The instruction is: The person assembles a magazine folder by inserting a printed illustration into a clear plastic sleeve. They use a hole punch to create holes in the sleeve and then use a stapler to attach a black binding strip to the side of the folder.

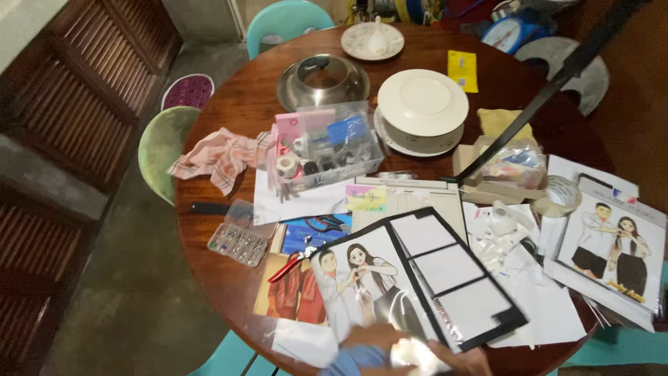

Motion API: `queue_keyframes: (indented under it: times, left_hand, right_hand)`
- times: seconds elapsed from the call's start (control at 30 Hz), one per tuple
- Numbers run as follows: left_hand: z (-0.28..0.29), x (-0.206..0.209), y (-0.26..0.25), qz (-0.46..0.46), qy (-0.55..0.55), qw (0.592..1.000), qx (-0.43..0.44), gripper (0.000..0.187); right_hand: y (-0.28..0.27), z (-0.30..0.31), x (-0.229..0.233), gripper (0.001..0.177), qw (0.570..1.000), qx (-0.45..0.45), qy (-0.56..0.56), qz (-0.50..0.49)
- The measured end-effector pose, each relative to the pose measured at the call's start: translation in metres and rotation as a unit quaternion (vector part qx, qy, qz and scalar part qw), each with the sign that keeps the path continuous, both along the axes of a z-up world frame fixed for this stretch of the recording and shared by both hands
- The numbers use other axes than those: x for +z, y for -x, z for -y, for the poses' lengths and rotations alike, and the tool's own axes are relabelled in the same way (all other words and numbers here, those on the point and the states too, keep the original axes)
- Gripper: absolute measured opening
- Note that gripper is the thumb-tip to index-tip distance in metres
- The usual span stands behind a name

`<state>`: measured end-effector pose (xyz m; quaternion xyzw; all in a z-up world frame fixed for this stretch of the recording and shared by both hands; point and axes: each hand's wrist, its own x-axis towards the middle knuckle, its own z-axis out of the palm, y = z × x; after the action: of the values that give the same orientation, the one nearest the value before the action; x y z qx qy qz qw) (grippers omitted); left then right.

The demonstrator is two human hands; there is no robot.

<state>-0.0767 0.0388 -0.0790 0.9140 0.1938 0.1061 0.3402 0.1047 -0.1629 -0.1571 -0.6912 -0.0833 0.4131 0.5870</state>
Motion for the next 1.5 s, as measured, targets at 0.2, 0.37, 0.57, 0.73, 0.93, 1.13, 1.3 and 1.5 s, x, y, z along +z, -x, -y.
queue_keyframes:
  times: [0.2,0.37,0.57,0.73,0.93,1.13,1.3,1.5]
  left_hand:
    - [-0.112,0.092,-0.025,0.207,0.207,0.937,0.191,0.073]
    - [-0.136,0.087,-0.046,0.177,0.352,0.901,0.183,0.047]
    - [-0.112,0.057,-0.05,0.245,0.371,0.865,0.233,0.026]
    - [-0.102,0.055,-0.054,0.263,0.382,0.847,0.26,0.024]
    - [-0.102,0.051,-0.058,0.244,0.352,0.855,0.293,0.03]
    - [-0.112,0.047,-0.069,0.205,0.324,0.857,0.344,0.04]
    - [-0.123,0.037,-0.076,0.166,0.342,0.853,0.357,0.039]
    - [-0.128,0.029,-0.096,0.092,0.283,0.861,0.413,0.035]
  right_hand:
    - [-0.057,0.006,0.103,0.063,0.99,0.077,0.066,0.101]
    - [-0.091,-0.016,0.17,0.052,0.988,0.077,0.066,0.117]
    - [-0.106,-0.049,0.175,0.054,0.997,-0.023,0.002,0.078]
    - [-0.11,-0.058,0.17,0.052,0.997,-0.009,-0.047,0.064]
    - [-0.134,-0.075,0.164,0.05,0.998,0.046,-0.031,0.042]
    - [-0.15,-0.1,0.147,0.059,0.996,0.066,-0.046,0.043]
    - [-0.159,-0.119,0.121,0.062,0.981,0.083,-0.028,0.175]
    - [-0.169,-0.13,0.092,0.04,0.907,0.084,0.069,0.406]
